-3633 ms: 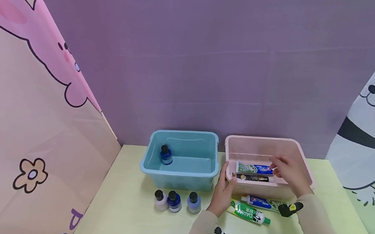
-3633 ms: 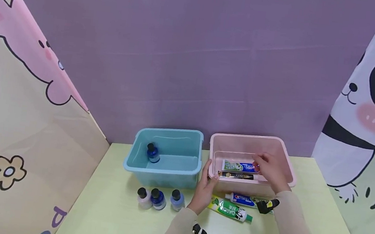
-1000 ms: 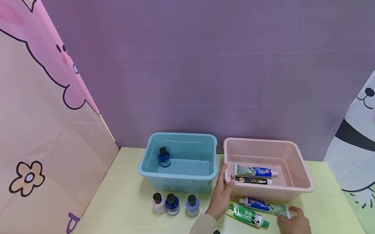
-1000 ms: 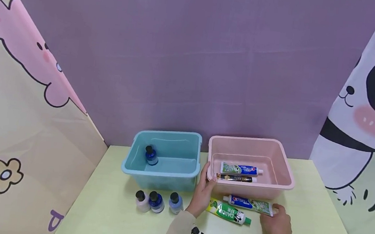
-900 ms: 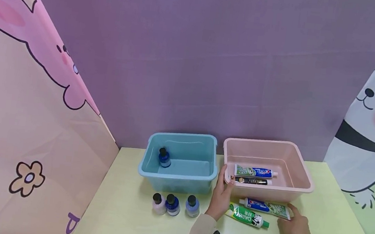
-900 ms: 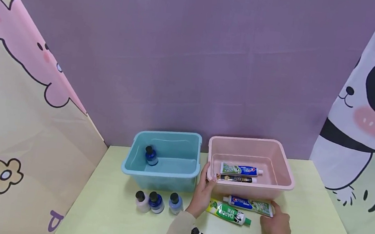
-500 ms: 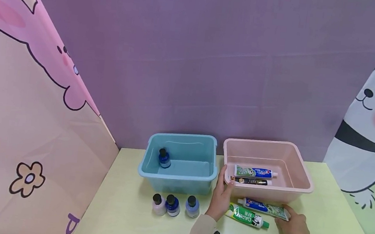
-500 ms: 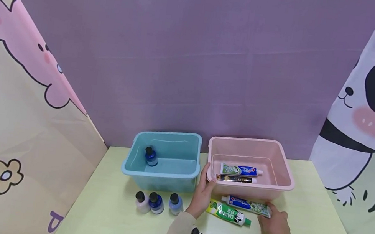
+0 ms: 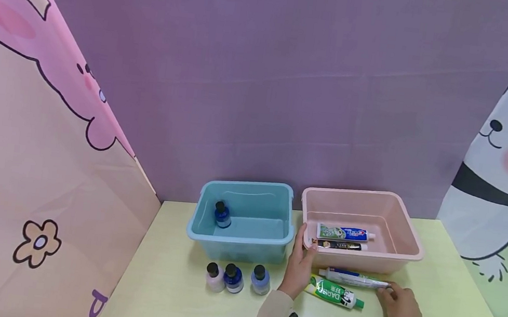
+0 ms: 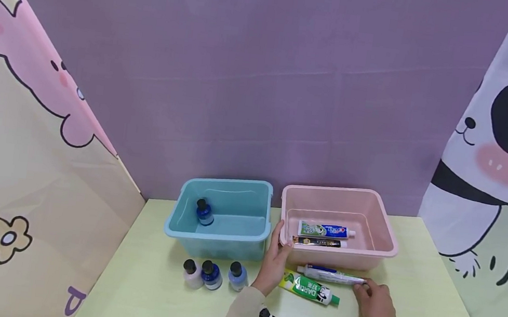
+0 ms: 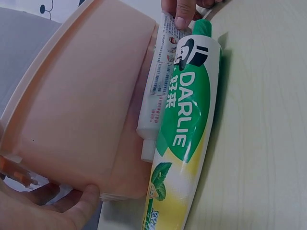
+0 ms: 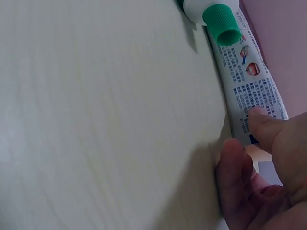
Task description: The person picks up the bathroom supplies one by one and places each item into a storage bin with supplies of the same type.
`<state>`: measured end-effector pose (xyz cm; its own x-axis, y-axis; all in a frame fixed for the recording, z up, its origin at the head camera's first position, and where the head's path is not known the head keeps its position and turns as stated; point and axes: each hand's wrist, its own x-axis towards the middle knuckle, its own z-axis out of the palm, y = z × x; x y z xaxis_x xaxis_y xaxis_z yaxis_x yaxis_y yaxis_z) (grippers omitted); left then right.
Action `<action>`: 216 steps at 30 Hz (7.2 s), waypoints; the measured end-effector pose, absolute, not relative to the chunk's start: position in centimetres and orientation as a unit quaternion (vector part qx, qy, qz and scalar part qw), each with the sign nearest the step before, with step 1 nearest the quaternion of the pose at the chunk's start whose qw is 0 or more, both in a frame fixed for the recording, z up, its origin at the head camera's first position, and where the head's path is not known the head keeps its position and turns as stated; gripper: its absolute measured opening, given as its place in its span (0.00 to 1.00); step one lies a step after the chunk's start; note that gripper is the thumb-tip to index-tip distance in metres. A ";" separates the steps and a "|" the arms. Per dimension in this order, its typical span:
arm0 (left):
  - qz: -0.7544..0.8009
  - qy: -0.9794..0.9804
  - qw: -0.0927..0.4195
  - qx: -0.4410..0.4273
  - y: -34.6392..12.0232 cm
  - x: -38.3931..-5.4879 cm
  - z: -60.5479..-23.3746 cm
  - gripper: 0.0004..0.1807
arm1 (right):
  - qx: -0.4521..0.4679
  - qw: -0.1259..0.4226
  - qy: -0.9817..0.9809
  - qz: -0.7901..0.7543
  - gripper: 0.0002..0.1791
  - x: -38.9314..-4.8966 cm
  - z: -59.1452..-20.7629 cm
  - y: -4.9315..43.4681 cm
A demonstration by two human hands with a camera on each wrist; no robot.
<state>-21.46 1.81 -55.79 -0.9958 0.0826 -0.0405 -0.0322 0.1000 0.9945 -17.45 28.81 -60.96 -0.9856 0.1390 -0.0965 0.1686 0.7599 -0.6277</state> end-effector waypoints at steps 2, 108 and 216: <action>0.670 0.741 0.043 0.018 1.8 -21.5 -55.8 0.31 | 0.085 0.032 0.932 -0.350 0.14 -17.4 -61.0 28.9; 0.673 0.738 0.035 0.034 1.5 -21.8 -55.9 0.32 | 0.019 -0.157 0.642 -0.750 0.09 -14.6 -50.2 30.5; 0.665 0.745 0.033 0.036 1.5 -21.6 -56.1 0.32 | -0.032 -0.104 0.902 -0.417 0.16 -27.3 -38.7 27.8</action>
<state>-21.55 1.49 -56.07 -0.9952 0.0978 -0.0008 0.0103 0.1134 0.9935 -27.30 27.79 -38.70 -0.9764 0.0282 0.2143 -0.1450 0.6500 -0.7459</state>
